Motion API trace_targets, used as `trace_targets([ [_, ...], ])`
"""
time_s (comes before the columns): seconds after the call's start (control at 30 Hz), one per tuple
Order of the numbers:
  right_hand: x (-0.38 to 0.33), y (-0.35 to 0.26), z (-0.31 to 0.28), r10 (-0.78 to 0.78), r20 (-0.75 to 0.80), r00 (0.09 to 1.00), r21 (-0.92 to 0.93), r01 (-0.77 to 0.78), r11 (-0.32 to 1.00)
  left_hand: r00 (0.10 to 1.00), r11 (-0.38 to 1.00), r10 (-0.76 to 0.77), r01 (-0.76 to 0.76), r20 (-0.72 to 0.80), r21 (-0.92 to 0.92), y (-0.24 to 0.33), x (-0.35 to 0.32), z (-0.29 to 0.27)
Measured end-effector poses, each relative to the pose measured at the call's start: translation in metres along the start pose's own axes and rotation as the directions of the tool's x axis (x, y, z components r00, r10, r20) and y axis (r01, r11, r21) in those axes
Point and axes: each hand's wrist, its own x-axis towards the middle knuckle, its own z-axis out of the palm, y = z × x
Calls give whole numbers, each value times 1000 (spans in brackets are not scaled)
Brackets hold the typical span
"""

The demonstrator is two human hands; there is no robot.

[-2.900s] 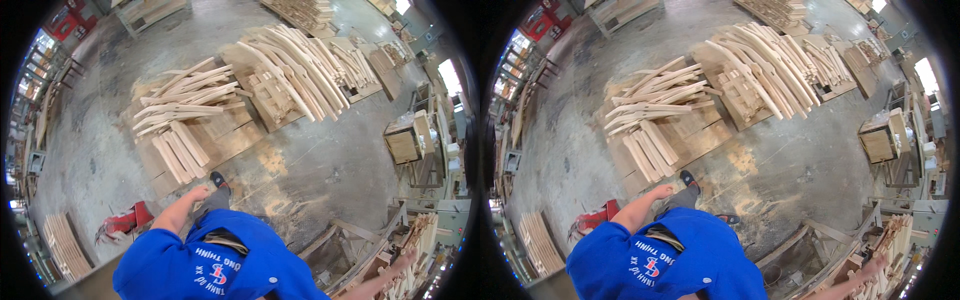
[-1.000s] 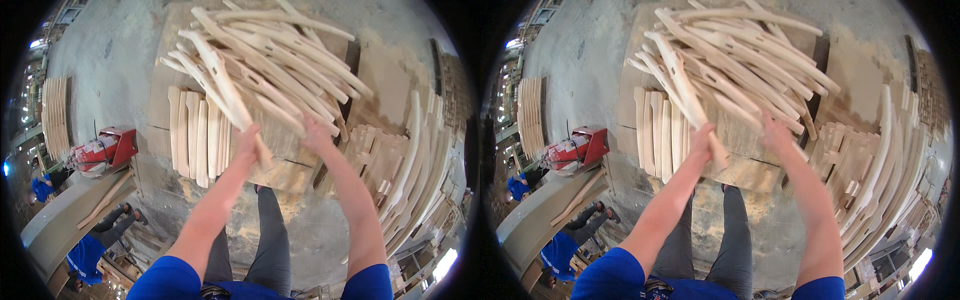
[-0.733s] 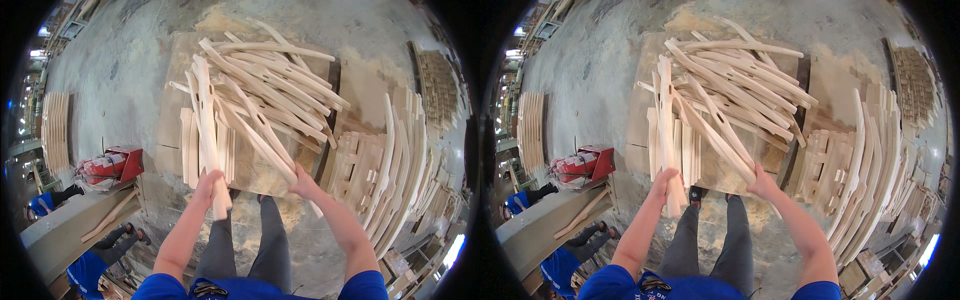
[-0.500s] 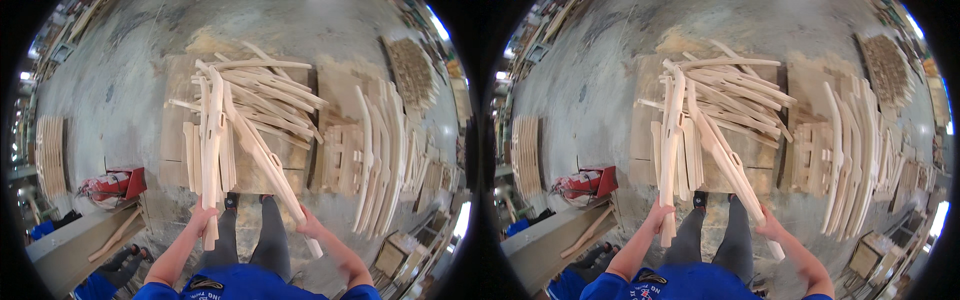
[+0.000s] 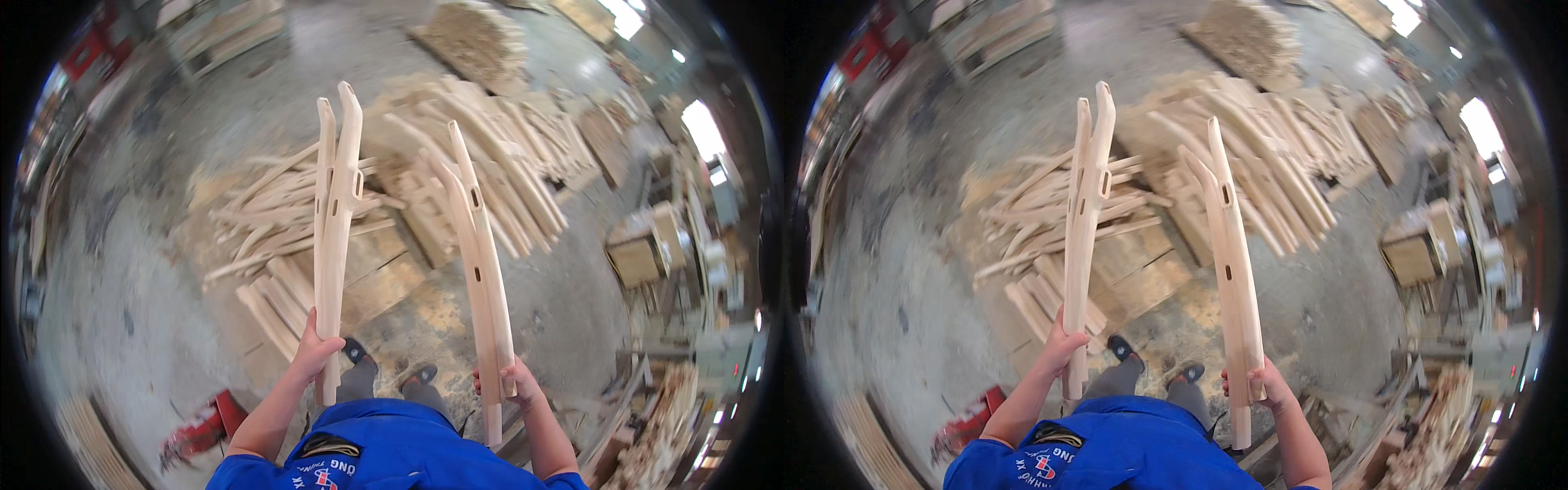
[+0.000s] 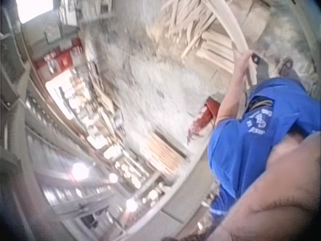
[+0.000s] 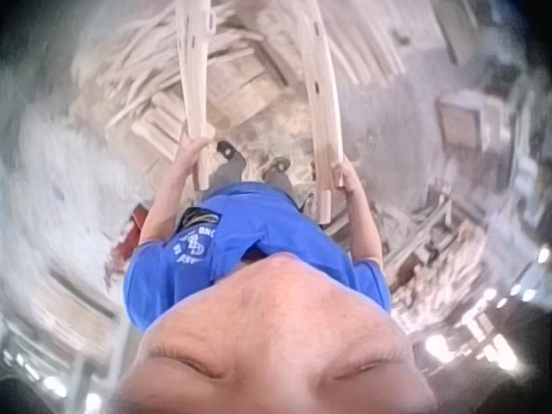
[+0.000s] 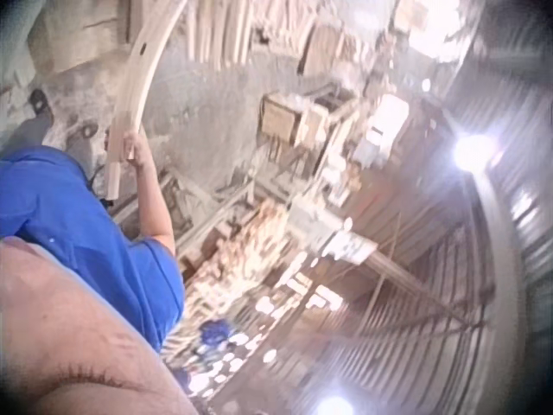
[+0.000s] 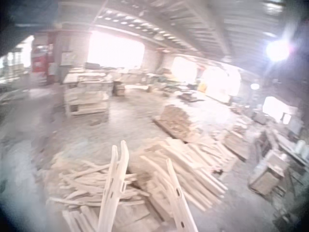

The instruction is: The person repeatedly picks up small wooden chair leg components from a pile on the floor, aligns them, and places them onto a growing stack on a nearby workbench. The person handles the parts by hand without using tools.

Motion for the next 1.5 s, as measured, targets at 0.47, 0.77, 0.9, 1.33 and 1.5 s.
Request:
trace_targets([
  [0.47,-305,131,-69,-678,-285,678,367,731,576,578,960,93,-268,811,81,16,-99,276],
  [0.77,-467,262,-70,-743,-637,204,41,972,232,108,968,-132,-200,985,152,-48,-258,420],
  [0.9,-500,300,-74,-685,-728,30,-80,988,129,-100,948,-266,-207,959,241,-66,-313,476],
  [1.33,-570,335,-167,-321,-868,-380,-368,924,-99,-581,826,-558,-323,592,462,-128,-452,691],
  [1.5,-595,318,-220,-166,-896,-412,-403,911,-87,-641,802,-597,-458,482,385,-163,-518,786],
])
